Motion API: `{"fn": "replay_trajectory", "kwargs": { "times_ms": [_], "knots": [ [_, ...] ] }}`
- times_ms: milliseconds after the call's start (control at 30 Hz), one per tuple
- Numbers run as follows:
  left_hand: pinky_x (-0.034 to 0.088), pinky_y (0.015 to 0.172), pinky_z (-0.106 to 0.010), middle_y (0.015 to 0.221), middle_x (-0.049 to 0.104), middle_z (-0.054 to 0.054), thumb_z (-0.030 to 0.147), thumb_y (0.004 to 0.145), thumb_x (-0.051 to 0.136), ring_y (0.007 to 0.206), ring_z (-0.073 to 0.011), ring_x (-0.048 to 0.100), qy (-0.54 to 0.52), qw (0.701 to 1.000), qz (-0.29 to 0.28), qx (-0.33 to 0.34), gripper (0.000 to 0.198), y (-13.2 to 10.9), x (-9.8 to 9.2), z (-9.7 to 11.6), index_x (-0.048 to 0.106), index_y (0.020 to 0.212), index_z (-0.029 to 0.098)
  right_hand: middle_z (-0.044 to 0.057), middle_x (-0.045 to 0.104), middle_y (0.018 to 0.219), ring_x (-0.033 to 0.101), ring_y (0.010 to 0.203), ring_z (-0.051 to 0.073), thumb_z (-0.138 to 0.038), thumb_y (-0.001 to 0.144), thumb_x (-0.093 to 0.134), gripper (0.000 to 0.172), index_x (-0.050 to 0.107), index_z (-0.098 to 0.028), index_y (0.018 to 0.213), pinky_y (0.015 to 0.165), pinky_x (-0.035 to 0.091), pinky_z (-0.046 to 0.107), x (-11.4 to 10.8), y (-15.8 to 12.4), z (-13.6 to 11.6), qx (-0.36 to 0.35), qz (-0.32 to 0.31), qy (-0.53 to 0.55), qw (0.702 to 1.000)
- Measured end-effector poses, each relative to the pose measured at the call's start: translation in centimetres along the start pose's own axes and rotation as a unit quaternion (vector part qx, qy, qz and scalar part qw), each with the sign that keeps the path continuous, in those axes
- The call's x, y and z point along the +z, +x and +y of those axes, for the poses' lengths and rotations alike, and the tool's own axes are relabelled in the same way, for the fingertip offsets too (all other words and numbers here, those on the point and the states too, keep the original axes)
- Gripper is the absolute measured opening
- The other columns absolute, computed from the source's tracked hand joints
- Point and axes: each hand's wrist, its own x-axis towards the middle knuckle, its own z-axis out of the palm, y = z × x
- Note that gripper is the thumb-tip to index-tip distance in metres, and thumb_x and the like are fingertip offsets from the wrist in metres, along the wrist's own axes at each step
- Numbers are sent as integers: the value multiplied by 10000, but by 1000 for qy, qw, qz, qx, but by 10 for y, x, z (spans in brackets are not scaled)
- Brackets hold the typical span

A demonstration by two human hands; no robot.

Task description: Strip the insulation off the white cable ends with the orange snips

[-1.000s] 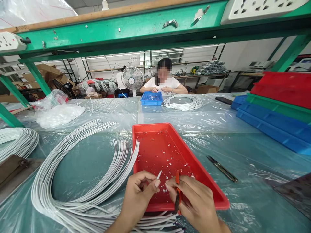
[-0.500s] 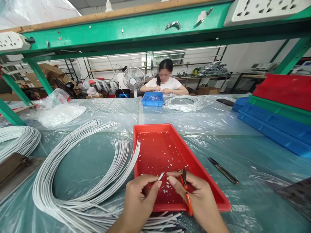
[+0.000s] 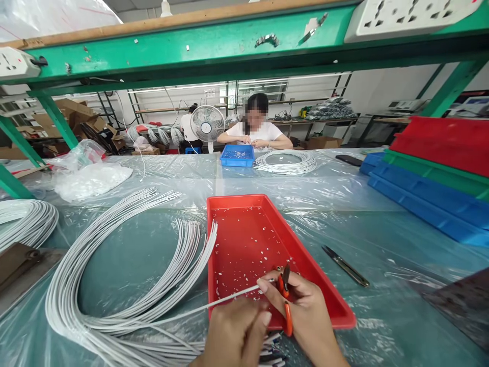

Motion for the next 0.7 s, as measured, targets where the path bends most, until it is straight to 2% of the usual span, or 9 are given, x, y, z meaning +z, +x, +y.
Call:
{"fn": "replay_trajectory", "kwargs": {
  "times_ms": [67,100,200,267,333,433,500,567,700],
  "knots": [
    [431,516,-220,577,584,-25,248,909,353,530,-134,545,-96,985,-1,-142,341,3,-2,2,609,708,144,-3,598,598,547,554,145,-202,672,694,47,664,-173,695,524,447,222,0,-4,-1,-57,7,-48,997],
    [422,525,-220,563,560,-18,279,909,362,536,-132,529,-131,973,12,-188,365,5,-3,3,600,668,144,-2,596,599,549,552,144,-180,688,674,19,668,-176,705,523,447,221,0,-6,-1,-91,13,-74,993],
    [417,557,-231,567,547,-15,358,887,412,562,-137,521,-233,939,41,-248,378,9,-7,3,610,655,135,-15,551,557,521,499,126,-171,706,655,23,675,-181,712,476,432,209,2,-11,-1,-155,34,-116,980],
    [428,587,-244,552,561,-15,389,865,451,554,-137,526,-302,910,44,-280,374,12,-8,0,637,675,126,-20,545,545,514,482,120,-192,704,669,8,671,-185,701,464,425,206,5,-13,-1,-151,39,-106,982],
    [435,602,-249,539,574,-15,401,837,504,537,-128,522,-373,872,45,-314,351,13,-8,-4,657,694,119,-17,565,548,528,491,127,-218,709,676,42,663,-187,684,482,435,215,10,-15,-1,-112,28,-64,991],
    [435,597,-229,621,609,-22,387,777,603,558,-109,522,-472,808,72,-344,276,15,-9,-7,662,727,121,-9,594,555,551,506,139,-257,713,676,105,647,-182,645,510,447,227,17,-18,0,-50,2,-4,999],
    [434,605,-216,672,618,-25,372,763,626,590,-102,533,-517,778,92,-346,252,17,-11,-6,648,719,124,-13,584,541,544,499,135,-270,700,681,126,639,-180,624,506,439,221,20,-19,-1,-38,-5,-5,999],
    [430,598,-207,670,615,-23,362,790,599,588,-96,537,-531,770,101,-339,259,19,-15,-5,616,687,125,-16,582,553,532,504,129,-264,682,686,101,643,-185,637,513,433,213,21,-21,-2,-48,-6,-12,999],
    [393,498,-185,578,593,4,353,865,491,467,-73,510,-510,789,121,-319,279,21,-23,-7,541,686,144,-8,592,607,525,526,125,-299,642,697,112,657,-210,698,513,426,202,21,-26,-5,-36,-45,21,998]
  ]
}}
